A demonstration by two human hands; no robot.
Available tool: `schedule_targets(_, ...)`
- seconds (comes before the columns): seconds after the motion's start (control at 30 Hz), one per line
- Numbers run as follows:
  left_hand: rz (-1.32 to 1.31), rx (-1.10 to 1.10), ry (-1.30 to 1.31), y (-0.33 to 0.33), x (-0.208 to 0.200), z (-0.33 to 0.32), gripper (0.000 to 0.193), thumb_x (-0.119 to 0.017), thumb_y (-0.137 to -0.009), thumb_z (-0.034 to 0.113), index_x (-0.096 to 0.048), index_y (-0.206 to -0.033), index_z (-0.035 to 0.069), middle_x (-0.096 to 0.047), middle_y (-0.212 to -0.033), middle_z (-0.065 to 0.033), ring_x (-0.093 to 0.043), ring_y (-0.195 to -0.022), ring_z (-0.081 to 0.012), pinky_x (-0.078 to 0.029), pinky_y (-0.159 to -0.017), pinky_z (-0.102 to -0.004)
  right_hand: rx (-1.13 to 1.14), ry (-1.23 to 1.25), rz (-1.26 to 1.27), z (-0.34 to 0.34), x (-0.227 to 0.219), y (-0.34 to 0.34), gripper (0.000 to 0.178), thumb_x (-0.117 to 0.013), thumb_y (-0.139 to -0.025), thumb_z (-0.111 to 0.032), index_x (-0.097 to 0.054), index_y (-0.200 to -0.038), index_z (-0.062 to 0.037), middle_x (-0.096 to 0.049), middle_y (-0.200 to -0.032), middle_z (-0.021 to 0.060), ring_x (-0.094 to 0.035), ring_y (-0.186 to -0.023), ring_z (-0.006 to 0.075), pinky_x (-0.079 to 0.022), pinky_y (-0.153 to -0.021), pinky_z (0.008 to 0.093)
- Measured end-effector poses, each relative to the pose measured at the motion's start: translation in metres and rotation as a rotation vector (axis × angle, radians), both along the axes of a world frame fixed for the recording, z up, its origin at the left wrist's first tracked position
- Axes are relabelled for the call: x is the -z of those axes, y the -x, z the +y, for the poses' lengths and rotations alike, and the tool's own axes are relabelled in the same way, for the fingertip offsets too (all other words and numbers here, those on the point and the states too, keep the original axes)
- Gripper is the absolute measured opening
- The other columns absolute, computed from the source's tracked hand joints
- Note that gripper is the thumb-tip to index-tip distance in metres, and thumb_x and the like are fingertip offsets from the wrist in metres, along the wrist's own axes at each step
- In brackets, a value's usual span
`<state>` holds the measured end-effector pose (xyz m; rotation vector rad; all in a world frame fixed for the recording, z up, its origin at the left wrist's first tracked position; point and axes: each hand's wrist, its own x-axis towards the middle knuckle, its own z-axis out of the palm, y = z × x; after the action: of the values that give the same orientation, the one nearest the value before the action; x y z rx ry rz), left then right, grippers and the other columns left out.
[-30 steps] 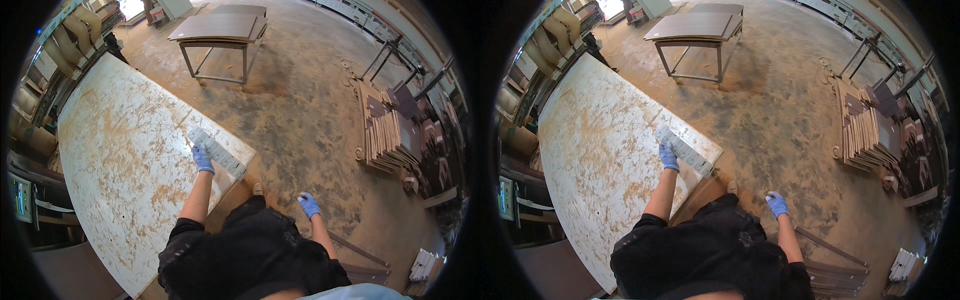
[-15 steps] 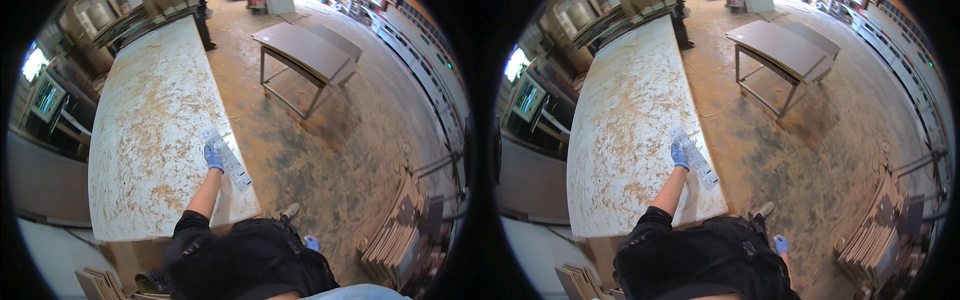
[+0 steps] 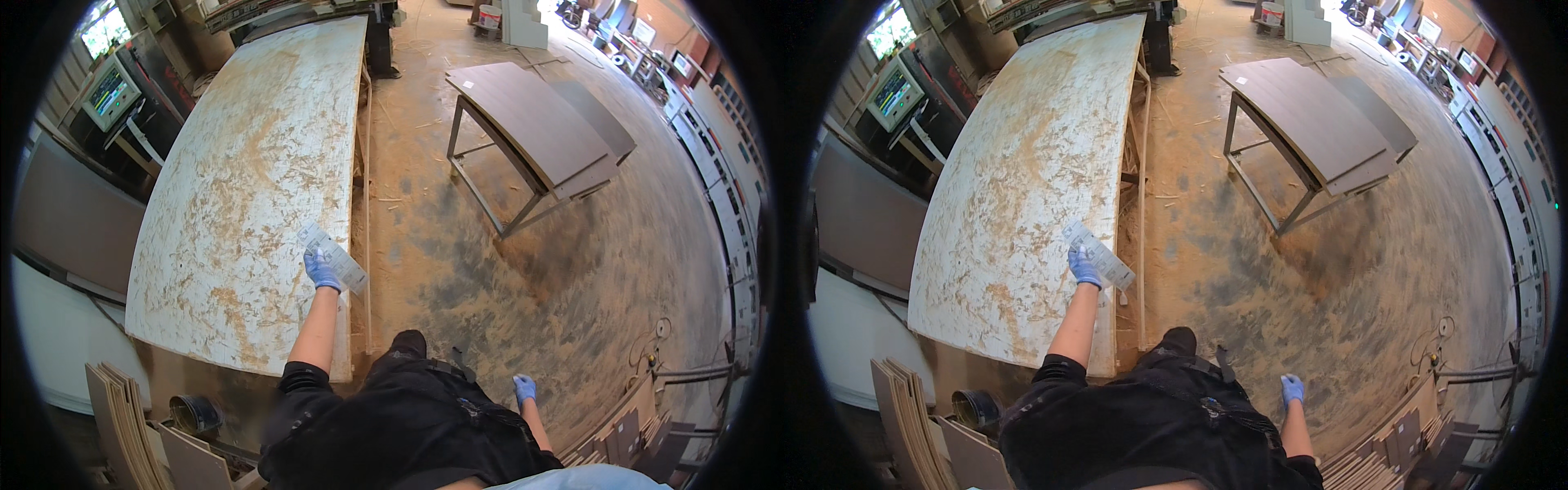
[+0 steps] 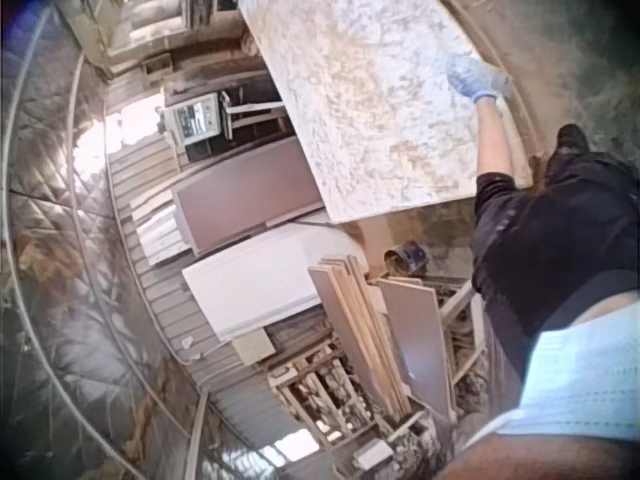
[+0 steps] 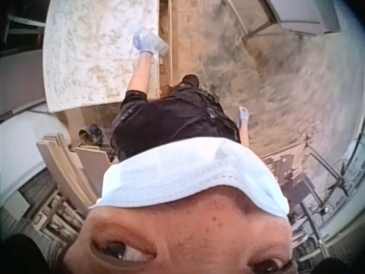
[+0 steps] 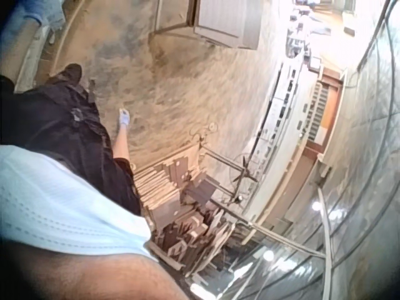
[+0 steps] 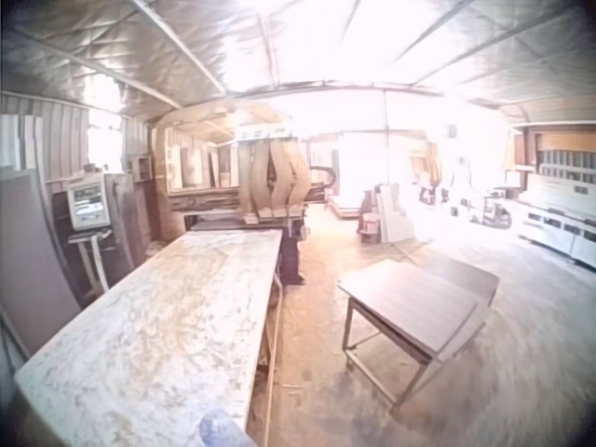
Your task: The person uses a manual pallet jack to lift and move a stack of large wood panels across a workshop floor. They then carry a single panel by hand to a workbench, retrieve a printed document from a computer station, and place it on a table before picking up scrap wood pieces.
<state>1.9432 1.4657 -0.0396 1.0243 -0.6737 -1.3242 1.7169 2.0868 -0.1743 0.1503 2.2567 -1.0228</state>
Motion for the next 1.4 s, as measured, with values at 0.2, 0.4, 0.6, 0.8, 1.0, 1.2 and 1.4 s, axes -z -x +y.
schedule_targets(0.2, 0.064, -0.071, 0.060, 0.032, -0.019, -0.056, 0.022, -0.052, -0.089, 0.006, -0.052, -0.111, 0.009, -0.059, -0.100, -0.0047, -0.058, -0.086, -0.0154, -0.049, -0.076, -0.0312, -0.212, 0.171, 0.002, -0.160, -0.023, 0.066, 0.028, -0.066, -0.082, -0.020, -0.066, -0.103, -0.0016, -0.068, -0.098, 0.0089, -0.062, -0.089, 0.0176, -0.047, -0.082, 0.0292)
schedule_targets(0.4, -0.020, -0.124, 0.146, 0.079, -0.029, -0.186, 0.026, -0.053, -0.089, 0.007, -0.052, -0.114, 0.008, -0.060, -0.103, -0.0063, -0.059, -0.087, -0.0181, -0.050, -0.077, -0.0332, -0.353, 0.246, -0.047, -0.298, -0.040, 0.118, 0.027, -0.066, -0.082, -0.019, -0.066, -0.104, -0.0024, -0.067, -0.093, 0.0079, -0.061, -0.081, 0.0151, -0.049, -0.075, 0.0288)
schedule_targets(0.6, 0.101, -0.088, 0.141, 0.145, -0.048, -0.327, 0.027, -0.054, -0.089, 0.009, -0.053, -0.115, 0.008, -0.061, -0.107, -0.0080, -0.061, -0.089, -0.0209, -0.052, -0.076, -0.0370, -0.232, 0.218, 0.092, -0.392, -0.064, 0.201, 0.026, -0.068, -0.081, -0.019, -0.066, -0.102, -0.0029, -0.067, -0.090, 0.0065, -0.060, -0.081, 0.0153, -0.049, -0.074, 0.0309)
schedule_targets(0.8, -0.012, 0.186, 0.016, 0.256, -0.038, -0.393, 0.024, -0.055, -0.091, 0.021, -0.054, -0.112, 0.010, -0.061, -0.102, -0.0065, -0.060, -0.090, -0.0223, -0.051, -0.076, -0.0400, 0.019, 0.251, 0.252, -0.456, -0.067, 0.283, 0.037, -0.069, -0.080, -0.018, -0.060, -0.112, -0.0037, -0.064, -0.105, 0.0107, -0.060, -0.096, 0.0214, -0.046, -0.088, 0.0324)
schedule_targets(1.0, 0.034, 0.644, -0.257, 0.403, -0.007, -0.401, 0.033, -0.052, -0.091, 0.029, -0.051, -0.119, 0.011, -0.059, -0.113, -0.0094, -0.058, -0.100, -0.0278, -0.049, -0.087, -0.0472, 0.163, -0.126, 0.847, -0.503, -0.129, 0.404, 0.043, -0.068, -0.079, -0.024, -0.058, -0.119, -0.0103, -0.056, -0.122, 0.0149, -0.051, -0.113, 0.0297, -0.038, -0.098, 0.0372)
schedule_targets(1.2, 0.092, 0.970, -0.383, 0.555, 0.017, -0.411, 0.041, -0.044, -0.094, 0.032, -0.048, -0.126, 0.008, -0.056, -0.125, -0.0112, -0.055, -0.111, -0.0317, -0.044, -0.094, -0.0493, 0.209, -0.524, 0.759, -0.520, -0.131, 0.516, 0.056, -0.063, -0.081, -0.040, -0.048, -0.130, -0.0179, -0.044, -0.136, 0.0133, -0.039, -0.126, 0.0307, -0.027, -0.106, 0.0462)
schedule_targets(1.4, 0.035, 1.136, -0.442, 0.687, 0.024, -0.402, 0.035, -0.048, -0.093, 0.034, -0.049, -0.123, 0.016, -0.057, -0.122, -0.0056, -0.056, -0.108, -0.0251, -0.048, -0.086, -0.0416, 0.251, -0.673, 0.488, -0.532, -0.129, 0.565, 0.065, -0.053, -0.083, -0.051, -0.037, -0.139, -0.0223, -0.028, -0.147, 0.0125, -0.022, -0.136, 0.0312, -0.010, -0.110, 0.0527)
